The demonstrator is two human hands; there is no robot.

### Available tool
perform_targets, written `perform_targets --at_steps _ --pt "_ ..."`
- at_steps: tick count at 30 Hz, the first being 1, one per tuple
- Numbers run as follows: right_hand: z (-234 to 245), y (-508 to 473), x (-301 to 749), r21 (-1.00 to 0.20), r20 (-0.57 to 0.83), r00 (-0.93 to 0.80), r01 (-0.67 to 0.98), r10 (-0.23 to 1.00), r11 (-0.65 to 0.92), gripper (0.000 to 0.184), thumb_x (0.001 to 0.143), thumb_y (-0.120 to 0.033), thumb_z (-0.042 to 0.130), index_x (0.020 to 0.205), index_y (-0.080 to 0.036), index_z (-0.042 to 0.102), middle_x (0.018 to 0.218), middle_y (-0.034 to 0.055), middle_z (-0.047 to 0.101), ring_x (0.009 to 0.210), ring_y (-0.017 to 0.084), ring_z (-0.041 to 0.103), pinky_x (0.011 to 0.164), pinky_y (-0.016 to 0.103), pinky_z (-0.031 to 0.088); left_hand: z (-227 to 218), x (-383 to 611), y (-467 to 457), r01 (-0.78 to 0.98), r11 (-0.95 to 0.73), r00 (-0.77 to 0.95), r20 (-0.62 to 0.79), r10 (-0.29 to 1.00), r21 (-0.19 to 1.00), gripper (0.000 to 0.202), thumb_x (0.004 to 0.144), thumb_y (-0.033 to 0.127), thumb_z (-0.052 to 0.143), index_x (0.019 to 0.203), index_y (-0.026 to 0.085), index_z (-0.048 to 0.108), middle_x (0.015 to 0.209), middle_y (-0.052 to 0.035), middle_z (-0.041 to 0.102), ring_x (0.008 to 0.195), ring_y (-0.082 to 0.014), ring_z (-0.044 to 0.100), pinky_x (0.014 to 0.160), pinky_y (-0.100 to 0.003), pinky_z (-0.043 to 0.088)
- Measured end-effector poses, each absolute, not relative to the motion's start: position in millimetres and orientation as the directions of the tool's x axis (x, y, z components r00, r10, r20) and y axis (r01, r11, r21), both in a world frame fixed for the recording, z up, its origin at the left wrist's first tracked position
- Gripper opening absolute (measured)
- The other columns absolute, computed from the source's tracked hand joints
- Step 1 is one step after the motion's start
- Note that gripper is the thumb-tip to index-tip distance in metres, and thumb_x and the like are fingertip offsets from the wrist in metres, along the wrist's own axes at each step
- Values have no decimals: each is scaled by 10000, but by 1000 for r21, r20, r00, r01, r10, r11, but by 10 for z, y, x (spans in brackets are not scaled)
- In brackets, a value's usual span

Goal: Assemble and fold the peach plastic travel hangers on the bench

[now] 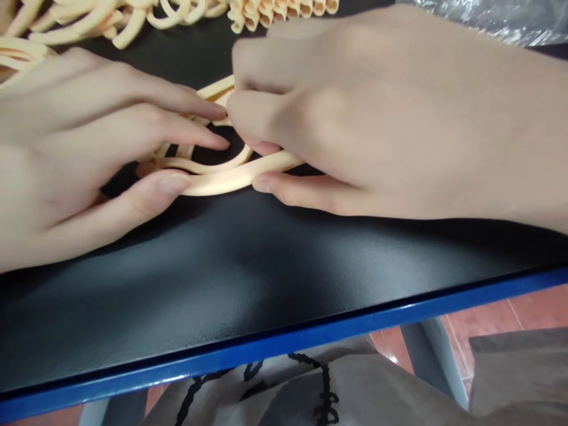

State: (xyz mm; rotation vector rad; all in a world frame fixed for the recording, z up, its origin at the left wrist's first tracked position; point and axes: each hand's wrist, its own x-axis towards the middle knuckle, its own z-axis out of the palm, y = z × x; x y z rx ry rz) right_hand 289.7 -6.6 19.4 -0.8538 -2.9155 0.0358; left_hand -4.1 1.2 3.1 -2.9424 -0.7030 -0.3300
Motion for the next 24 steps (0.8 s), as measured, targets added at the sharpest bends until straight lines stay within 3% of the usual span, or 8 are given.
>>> perform_targets --at_steps 2,4,13,24 --pt "196 -79 2890 104 76 -832 555 550 825 544 1068 -572 233 1226 -225 621 1379 99 589 1174 345 597 905 549 457 47 -37 -10 459 -888 868 233 439 -34 436 1140 456 328 1341 178 597 1417 -101 629 1286 -348 601 1039 -500 506" --pt "191 -91 2887 160 82 -827 562 557 811 537 1070 -581 202 1220 -253 601 1389 86 599 1157 333 610 863 520 477 57 -35 -20 449 -893 869 251 427 -36 426 1135 448 347 1332 175 609 1418 -113 636 1267 -352 613 979 -470 518" --pt "161 -101 2880 171 131 -839 544 528 821 464 1093 -567 196 1110 -262 544 1334 76 622 1103 283 612 760 466 447 55 -16 21 426 -903 886 224 406 -48 404 1139 406 342 1341 166 596 1420 -128 631 1261 -335 601 960 -447 526" --pt "145 -70 2895 138 126 -823 568 554 811 527 1071 -634 206 1170 -285 588 1376 36 622 1143 280 620 840 463 466 57 -23 -23 414 -910 883 253 396 -17 465 1143 423 328 1314 107 624 1383 -165 641 1243 -379 619 949 -492 516"
